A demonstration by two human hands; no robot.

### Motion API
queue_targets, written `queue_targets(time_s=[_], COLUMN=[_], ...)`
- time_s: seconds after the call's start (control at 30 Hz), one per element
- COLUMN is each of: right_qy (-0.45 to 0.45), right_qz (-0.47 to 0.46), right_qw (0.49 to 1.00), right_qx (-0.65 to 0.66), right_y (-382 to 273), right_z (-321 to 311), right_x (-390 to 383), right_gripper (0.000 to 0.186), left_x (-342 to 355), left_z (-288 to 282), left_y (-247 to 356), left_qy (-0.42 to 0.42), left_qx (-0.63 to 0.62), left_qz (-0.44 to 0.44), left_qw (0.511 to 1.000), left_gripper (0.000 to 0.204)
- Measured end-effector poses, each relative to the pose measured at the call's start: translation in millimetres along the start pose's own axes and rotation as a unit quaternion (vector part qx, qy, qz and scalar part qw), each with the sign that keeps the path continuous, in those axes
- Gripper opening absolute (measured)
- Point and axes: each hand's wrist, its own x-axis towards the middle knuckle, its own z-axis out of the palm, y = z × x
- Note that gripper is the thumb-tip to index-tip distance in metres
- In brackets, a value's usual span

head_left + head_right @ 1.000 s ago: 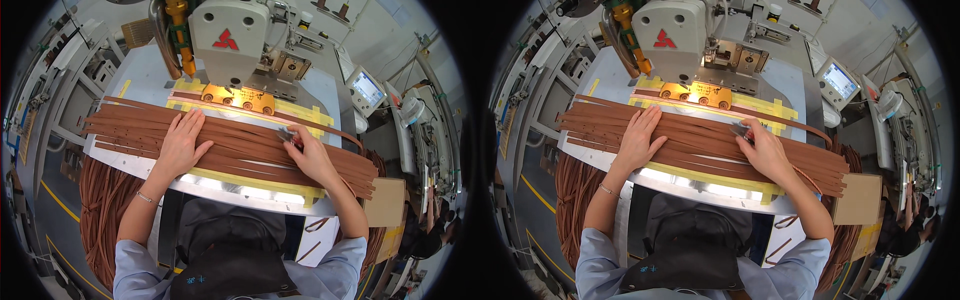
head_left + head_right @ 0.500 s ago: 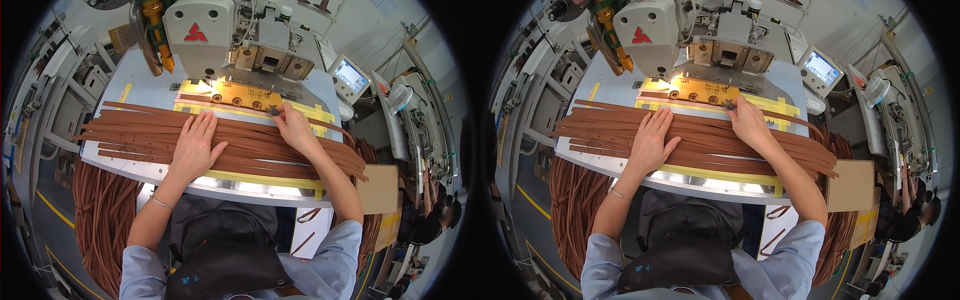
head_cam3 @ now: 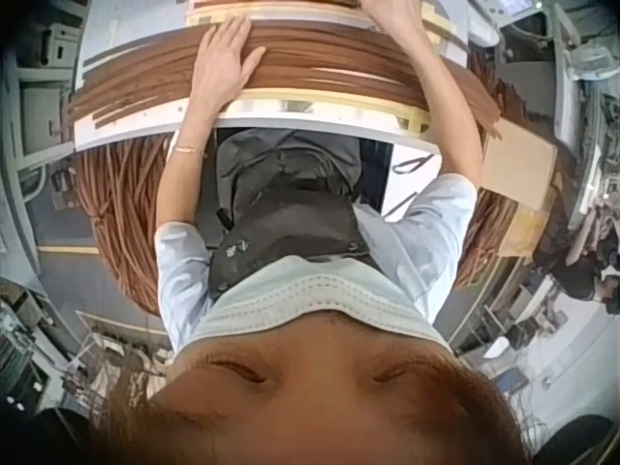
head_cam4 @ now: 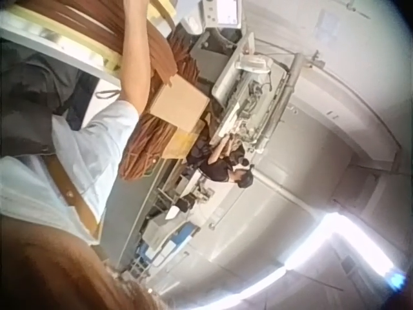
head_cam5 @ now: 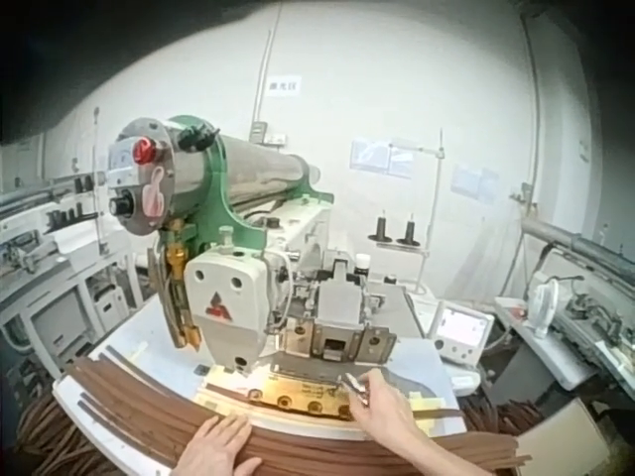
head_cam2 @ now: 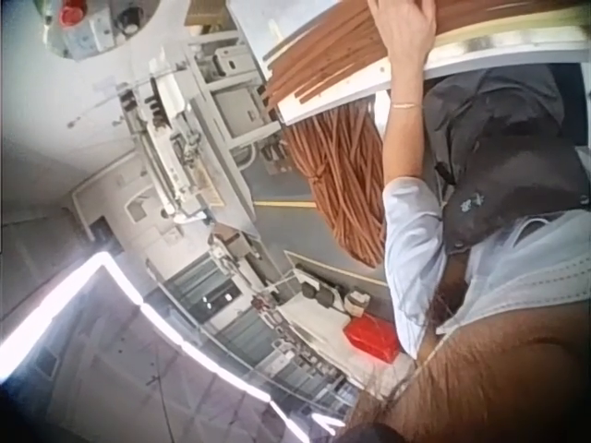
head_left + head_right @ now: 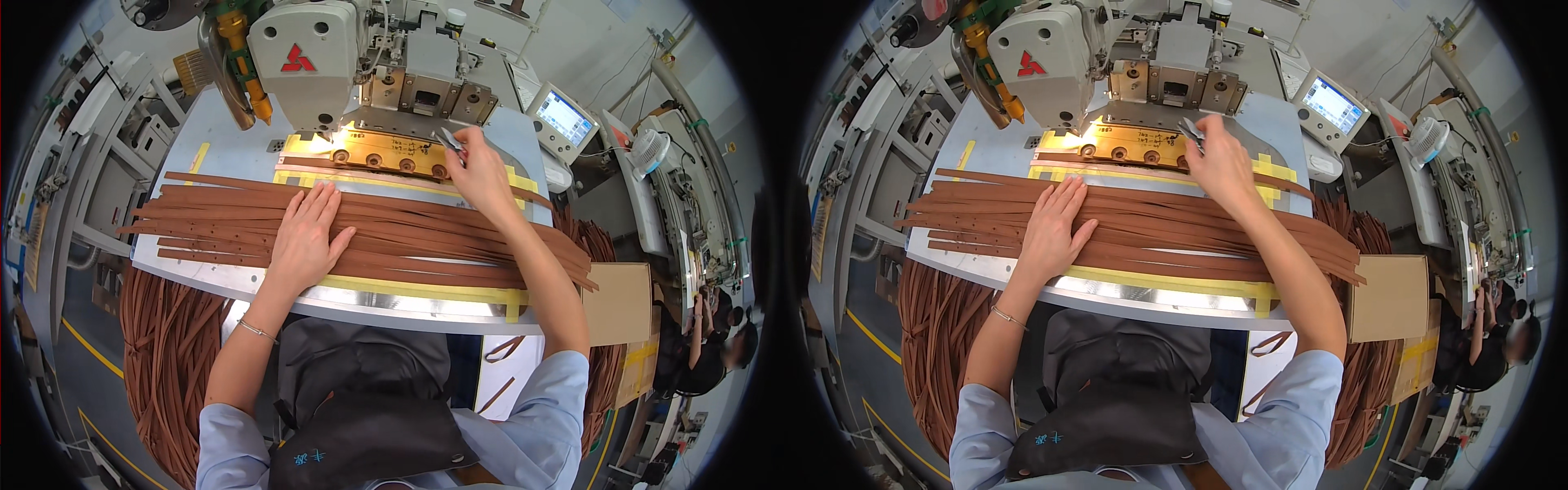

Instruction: Processing and sewing leather straps using an industrial sewing machine.

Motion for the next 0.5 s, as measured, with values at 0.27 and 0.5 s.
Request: queue_targets(time_s=[0.27, 0.5], right_qy=[-0.128, -0.149], right_qz=[-0.008, -0.001], right_qw=[0.992, 0.988], right_qx=[0.002, -0.032], right_y=[4, -13], right_z=[4, 3], right_x=[-23, -23], right_gripper=[0.024, 0.027], left_x=[2, 2], left_z=[-1, 0], left_y=[-3, -2], left_qy=[-0.001, 0.007], left_qx=[0.007, 0.005], left_qz=[-0.003, -0.001], left_qw=[1.0, 1.0], left_gripper=[0.054, 0.053])
